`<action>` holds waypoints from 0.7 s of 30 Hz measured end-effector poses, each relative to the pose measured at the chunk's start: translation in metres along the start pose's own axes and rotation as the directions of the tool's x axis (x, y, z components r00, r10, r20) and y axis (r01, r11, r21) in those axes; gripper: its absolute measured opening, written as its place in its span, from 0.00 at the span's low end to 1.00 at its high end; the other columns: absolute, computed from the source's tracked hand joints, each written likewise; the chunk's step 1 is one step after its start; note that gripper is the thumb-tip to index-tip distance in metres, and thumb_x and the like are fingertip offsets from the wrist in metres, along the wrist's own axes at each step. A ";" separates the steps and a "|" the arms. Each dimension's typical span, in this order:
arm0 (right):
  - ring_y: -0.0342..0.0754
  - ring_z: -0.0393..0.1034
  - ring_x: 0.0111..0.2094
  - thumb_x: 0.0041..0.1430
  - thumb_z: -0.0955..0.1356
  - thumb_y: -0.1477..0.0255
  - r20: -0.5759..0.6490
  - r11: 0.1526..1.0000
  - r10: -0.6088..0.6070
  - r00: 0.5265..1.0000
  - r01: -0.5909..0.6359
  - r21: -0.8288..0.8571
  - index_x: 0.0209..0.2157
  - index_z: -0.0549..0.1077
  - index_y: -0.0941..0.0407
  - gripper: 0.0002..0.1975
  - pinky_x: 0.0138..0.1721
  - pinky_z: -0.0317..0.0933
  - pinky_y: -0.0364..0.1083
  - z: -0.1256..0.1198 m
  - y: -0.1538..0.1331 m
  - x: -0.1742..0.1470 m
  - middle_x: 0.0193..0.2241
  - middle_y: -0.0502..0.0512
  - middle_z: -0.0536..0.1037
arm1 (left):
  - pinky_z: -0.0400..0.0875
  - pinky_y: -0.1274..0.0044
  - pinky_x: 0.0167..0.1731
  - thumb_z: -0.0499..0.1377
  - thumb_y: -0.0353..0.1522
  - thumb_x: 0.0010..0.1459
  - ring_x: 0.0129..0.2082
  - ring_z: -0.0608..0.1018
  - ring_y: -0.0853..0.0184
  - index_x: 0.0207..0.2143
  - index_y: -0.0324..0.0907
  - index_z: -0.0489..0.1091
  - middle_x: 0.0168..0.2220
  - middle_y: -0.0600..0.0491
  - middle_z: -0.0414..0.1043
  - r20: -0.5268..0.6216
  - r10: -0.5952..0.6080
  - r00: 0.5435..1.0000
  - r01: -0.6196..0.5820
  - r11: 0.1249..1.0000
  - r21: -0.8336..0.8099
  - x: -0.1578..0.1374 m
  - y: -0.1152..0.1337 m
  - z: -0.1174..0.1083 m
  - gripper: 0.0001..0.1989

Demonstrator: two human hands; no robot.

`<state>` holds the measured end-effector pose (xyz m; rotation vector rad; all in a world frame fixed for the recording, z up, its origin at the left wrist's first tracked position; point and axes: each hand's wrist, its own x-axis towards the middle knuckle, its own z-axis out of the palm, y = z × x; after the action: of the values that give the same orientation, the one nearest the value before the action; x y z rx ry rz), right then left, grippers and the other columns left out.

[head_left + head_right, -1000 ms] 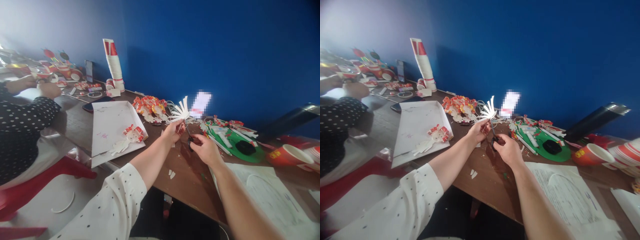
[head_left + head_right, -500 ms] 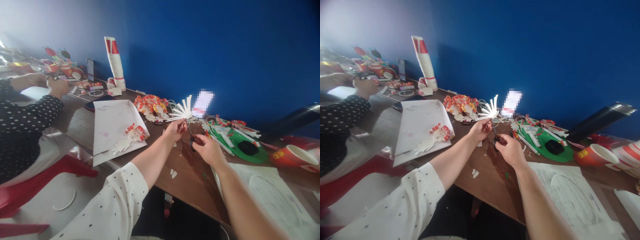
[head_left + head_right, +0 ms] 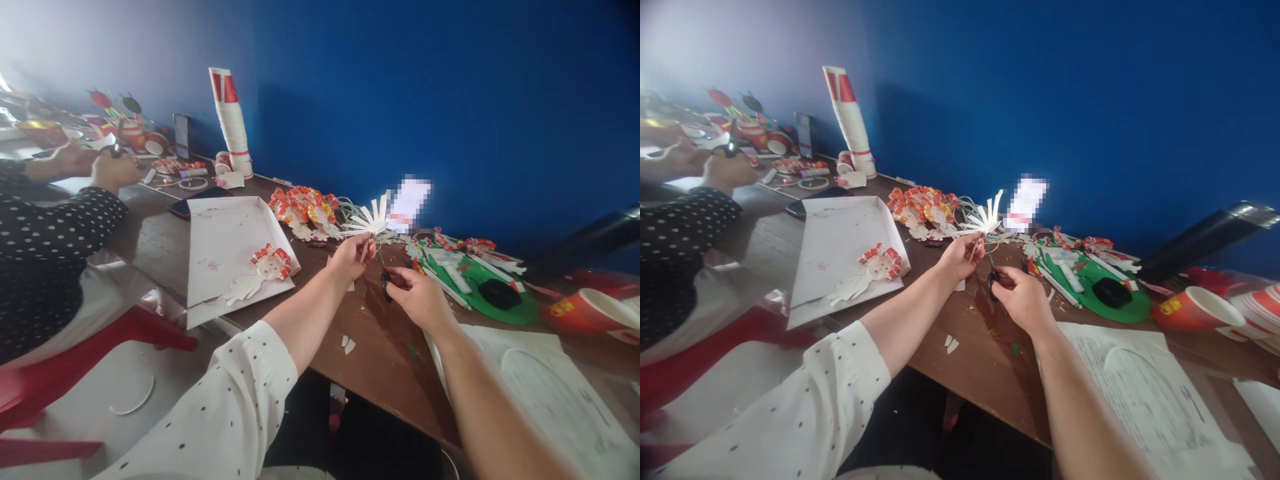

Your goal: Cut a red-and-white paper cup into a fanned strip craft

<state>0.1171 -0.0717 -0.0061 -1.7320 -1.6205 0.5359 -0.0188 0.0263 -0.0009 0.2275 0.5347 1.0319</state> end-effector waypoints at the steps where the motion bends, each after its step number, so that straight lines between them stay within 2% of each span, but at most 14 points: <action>1: 0.50 0.77 0.32 0.49 0.68 0.65 0.001 1.000 0.000 1.000 0.000 -0.004 0.44 0.78 0.55 0.19 0.37 0.69 0.47 0.000 0.000 0.000 0.31 0.53 0.82 | 0.67 0.87 0.23 0.56 0.24 0.59 0.19 0.70 0.79 0.27 0.34 0.70 0.21 0.55 0.68 0.001 0.002 1.000 -0.002 1.000 0.002 0.000 0.000 0.000 0.08; 11: 0.48 0.76 0.29 0.52 0.67 0.65 -0.010 0.999 -0.029 1.000 0.029 -0.035 0.44 0.77 0.56 0.18 0.33 0.69 0.46 0.002 -0.004 -0.002 0.30 0.53 0.82 | 0.66 0.88 0.21 0.56 0.23 0.58 0.18 0.69 0.79 0.27 0.34 0.70 0.20 0.55 0.68 -0.004 0.002 1.000 -0.002 1.000 -0.022 -0.001 0.001 0.001 0.06; 21: 0.50 0.76 0.32 0.50 0.68 0.67 0.012 0.992 -0.019 1.000 0.018 0.126 0.44 0.77 0.57 0.19 0.35 0.70 0.46 0.008 -0.007 -0.002 0.32 0.55 0.82 | 0.66 0.88 0.21 0.56 0.24 0.59 0.17 0.70 0.80 0.28 0.34 0.70 0.20 0.56 0.69 -0.028 -0.016 0.999 0.015 1.000 -0.022 -0.007 0.004 0.004 0.07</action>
<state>0.1065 -0.0724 -0.0068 -1.6226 -1.5758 0.6285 -0.0229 0.0230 0.0061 0.1897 0.5498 1.0264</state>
